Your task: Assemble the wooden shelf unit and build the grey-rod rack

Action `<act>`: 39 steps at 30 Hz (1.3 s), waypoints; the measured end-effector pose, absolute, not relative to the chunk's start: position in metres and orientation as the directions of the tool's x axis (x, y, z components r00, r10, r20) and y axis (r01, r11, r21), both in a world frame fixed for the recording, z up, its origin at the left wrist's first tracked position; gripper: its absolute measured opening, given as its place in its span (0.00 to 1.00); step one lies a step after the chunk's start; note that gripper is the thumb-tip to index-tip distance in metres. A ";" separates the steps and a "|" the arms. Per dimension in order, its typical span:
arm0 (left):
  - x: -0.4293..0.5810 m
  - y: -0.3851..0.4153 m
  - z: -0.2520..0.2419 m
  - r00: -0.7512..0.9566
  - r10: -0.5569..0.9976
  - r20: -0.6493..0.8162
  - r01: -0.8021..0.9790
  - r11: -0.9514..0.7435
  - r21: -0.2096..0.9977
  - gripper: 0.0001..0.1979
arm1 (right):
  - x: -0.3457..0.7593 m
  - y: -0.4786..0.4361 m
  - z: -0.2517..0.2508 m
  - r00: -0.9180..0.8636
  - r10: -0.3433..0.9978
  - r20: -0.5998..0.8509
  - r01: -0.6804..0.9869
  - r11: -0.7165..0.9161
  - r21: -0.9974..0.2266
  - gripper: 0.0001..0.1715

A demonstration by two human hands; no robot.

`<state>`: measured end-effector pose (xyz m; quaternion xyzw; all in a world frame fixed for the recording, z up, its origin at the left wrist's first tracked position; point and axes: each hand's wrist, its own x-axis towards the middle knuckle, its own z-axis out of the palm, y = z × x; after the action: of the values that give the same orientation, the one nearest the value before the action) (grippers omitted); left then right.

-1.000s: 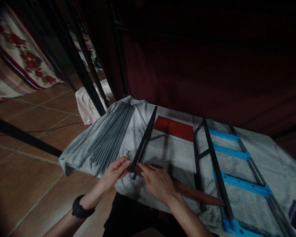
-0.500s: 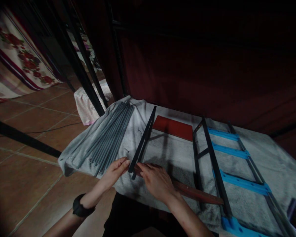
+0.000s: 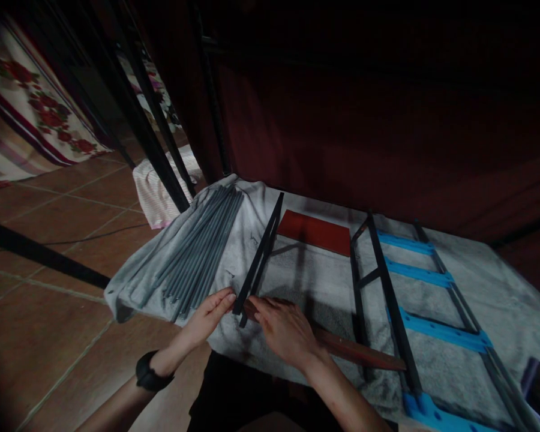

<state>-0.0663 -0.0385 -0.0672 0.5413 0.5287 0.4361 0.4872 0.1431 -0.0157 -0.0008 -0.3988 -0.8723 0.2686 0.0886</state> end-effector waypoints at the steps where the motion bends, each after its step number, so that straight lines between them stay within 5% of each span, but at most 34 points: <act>1: -0.068 -0.039 -0.066 0.076 0.997 -0.008 0.177 -0.006 0.984 0.16 | 0.143 -0.016 -0.001 -0.669 0.741 -0.060 0.647 0.541 -0.538 0.25; 5: -0.073 -0.038 -0.062 0.128 0.987 0.095 0.285 -0.128 0.950 0.12 | 0.144 -0.016 -0.002 -0.668 0.742 -0.061 0.655 0.547 -0.521 0.25; 12: -0.067 -0.038 -0.074 0.084 0.995 -0.045 0.225 0.025 0.974 0.16 | 0.144 -0.016 -0.005 -0.671 0.739 -0.067 0.652 0.544 -0.528 0.25; 19: -0.079 -0.034 -0.072 0.225 0.964 0.142 0.356 -0.217 0.909 0.14 | 0.145 -0.016 -0.004 -0.666 0.742 -0.074 0.660 0.541 -0.521 0.25; 25: -0.070 -0.034 -0.078 0.051 0.994 -0.093 0.151 0.084 0.985 0.20 | 0.145 -0.015 -0.003 -0.667 0.743 -0.065 0.653 0.539 -0.532 0.25; 32: -0.063 -0.038 -0.059 0.059 0.968 -0.245 0.057 0.242 0.969 0.19 | 0.144 -0.015 -0.005 -0.664 0.744 -0.070 0.655 0.534 -0.534 0.24; 39: -0.072 -0.033 -0.063 0.197 0.980 0.002 0.239 -0.050 0.970 0.16 | 0.145 -0.016 -0.003 -0.673 0.736 -0.067 0.656 0.553 -0.513 0.24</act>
<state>-0.0717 -0.0327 -0.0632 0.6107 0.4990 0.3902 0.4752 0.1449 -0.0160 -0.0031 -0.3966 -0.8779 0.2569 0.0779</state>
